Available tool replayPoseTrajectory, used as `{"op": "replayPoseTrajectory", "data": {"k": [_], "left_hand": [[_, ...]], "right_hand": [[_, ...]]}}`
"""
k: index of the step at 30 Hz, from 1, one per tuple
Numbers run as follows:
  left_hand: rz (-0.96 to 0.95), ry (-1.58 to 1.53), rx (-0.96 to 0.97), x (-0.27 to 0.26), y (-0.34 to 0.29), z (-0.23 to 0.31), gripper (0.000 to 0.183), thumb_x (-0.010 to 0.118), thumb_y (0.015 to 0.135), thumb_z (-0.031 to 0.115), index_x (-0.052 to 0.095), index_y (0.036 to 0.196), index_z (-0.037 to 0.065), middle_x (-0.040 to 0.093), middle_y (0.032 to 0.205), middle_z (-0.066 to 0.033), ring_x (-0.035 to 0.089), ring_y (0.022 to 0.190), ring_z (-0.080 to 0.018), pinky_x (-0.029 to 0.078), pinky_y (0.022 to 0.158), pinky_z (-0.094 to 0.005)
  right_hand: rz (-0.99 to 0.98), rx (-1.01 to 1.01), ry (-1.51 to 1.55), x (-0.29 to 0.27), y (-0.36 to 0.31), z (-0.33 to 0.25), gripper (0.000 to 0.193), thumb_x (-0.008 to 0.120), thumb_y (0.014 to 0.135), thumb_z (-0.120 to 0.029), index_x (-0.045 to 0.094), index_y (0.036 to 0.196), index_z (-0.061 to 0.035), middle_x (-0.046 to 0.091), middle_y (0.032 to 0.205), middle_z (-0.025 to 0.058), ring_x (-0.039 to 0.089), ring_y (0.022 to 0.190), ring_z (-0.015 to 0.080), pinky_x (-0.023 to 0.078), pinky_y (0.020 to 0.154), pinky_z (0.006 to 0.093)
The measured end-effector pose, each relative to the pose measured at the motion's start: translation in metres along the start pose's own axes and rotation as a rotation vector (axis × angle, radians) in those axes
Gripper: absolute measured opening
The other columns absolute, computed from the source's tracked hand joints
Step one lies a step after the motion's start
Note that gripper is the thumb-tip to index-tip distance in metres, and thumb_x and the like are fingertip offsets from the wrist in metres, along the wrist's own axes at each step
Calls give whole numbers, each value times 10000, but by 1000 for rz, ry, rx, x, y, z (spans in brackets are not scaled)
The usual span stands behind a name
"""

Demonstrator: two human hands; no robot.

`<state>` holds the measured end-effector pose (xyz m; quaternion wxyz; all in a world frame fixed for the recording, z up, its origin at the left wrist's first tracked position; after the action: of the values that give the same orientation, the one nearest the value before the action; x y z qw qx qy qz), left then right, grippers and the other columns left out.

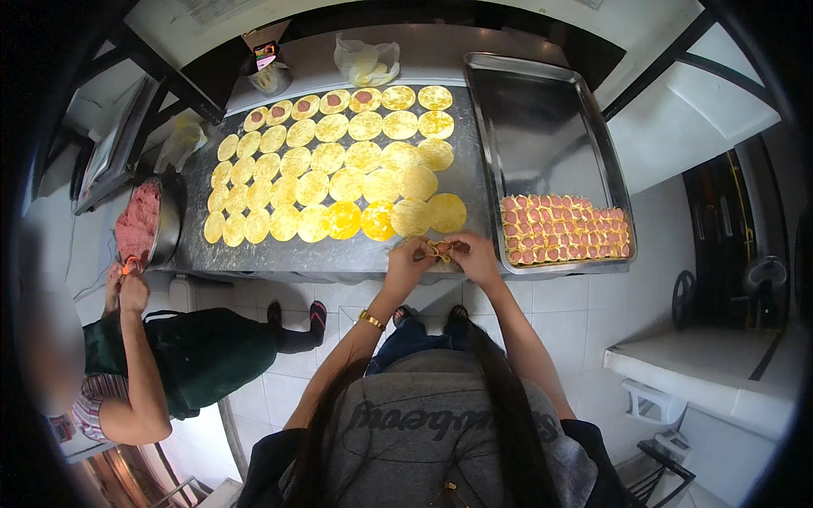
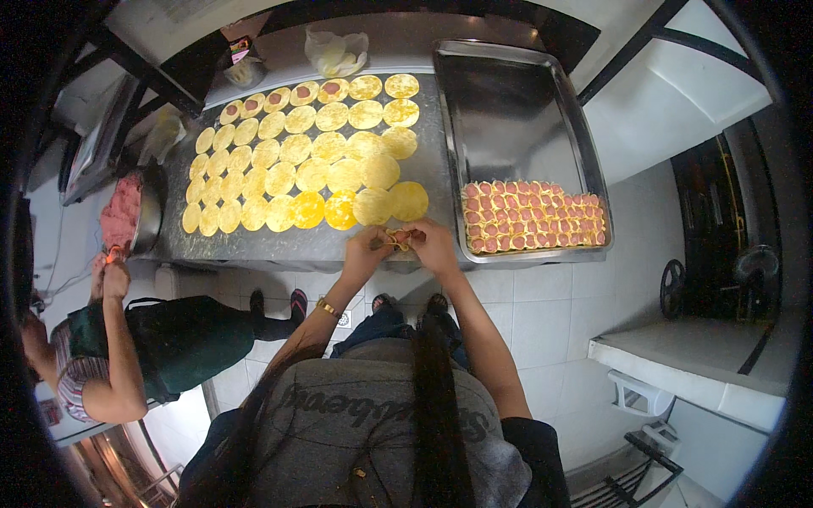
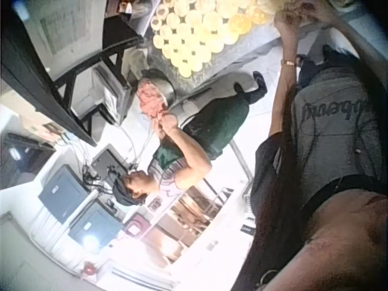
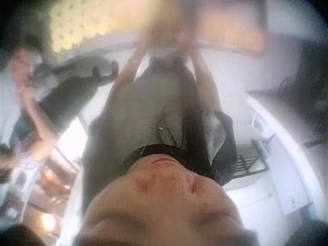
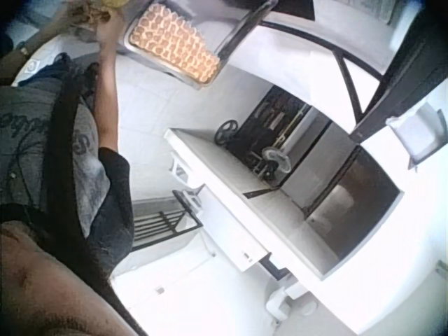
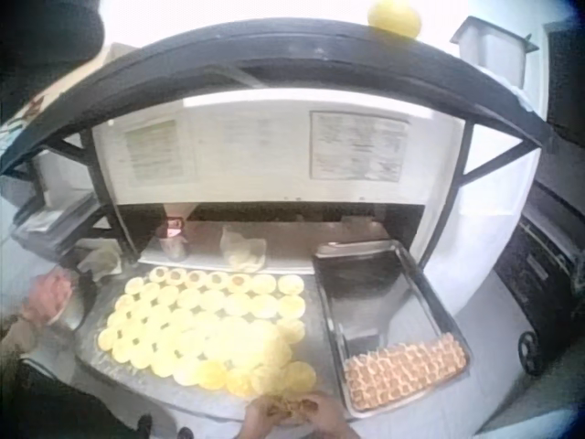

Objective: The person places small round dough pieces onto a tray, adds a filling, and folds them into pastries. Another person assists by adding filling to the dough pieces.

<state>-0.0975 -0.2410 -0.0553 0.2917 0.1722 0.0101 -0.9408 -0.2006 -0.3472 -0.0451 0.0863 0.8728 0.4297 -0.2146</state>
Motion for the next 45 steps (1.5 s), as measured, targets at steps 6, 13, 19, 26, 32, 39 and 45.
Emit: {"op": "replayPoseTrajectory", "data": {"k": [6,13,19,26,32,39,45], "left_hand": [[8,22,-113,2,-2,-5,389,729,682,28,570,1037,17,661,871,-139,674,762,-215,534,676,-304],[-122,120,-51,8,2,-1,331,713,692,33,602,1003,2,670,824,-151,679,750,-239,533,665,-309],[-201,155,0,13,7,9,247,722,708,96,624,917,8,666,767,-151,673,708,-250,523,639,-326],[-171,274,-104,16,6,4,217,726,723,191,609,827,41,659,729,-140,660,679,-263,511,616,-349],[-202,378,-106,23,8,0,225,710,745,219,605,843,46,652,711,-122,654,670,-265,506,624,-358],[-104,10,-30,18,7,0,267,734,695,58,567,894,0,652,769,-128,669,706,-237,523,636,-332],[-138,67,-91,20,4,-5,260,722,715,66,585,927,5,659,789,-137,672,725,-230,524,650,-318]], "right_hand": [[16,-153,25,-1,-3,-2,352,599,661,98,645,989,-22,634,962,114,646,778,210,517,710,289],[-10,-141,-155,11,1,8,350,569,634,111,646,950,-20,642,896,114,640,767,235,513,689,293],[6,-96,-77,10,10,5,340,555,633,89,642,944,-16,635,817,145,637,743,271,508,685,320],[39,-97,-80,3,2,10,241,659,668,-60,649,907,-35,628,892,154,624,818,291,488,701,365],[79,-78,-135,8,5,9,257,655,677,-64,648,934,-50,625,904,144,606,843,328,484,736,387],[64,-93,-226,5,-2,7,269,628,667,-29,633,935,-42,606,870,145,596,835,339,472,723,414],[159,-166,-149,-5,-7,-6,256,595,676,18,635,921,-45,594,860,147,591,819,337,470,716,405]]}}
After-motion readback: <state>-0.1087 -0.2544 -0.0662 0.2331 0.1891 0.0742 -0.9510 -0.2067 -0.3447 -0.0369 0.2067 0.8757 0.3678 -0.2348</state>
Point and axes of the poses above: each hand's wrist, its own y-axis towards the middle knuckle, its own x-axis out of the palm, z = x × y, the point moved 9 cm from there along y, towards the middle knuckle
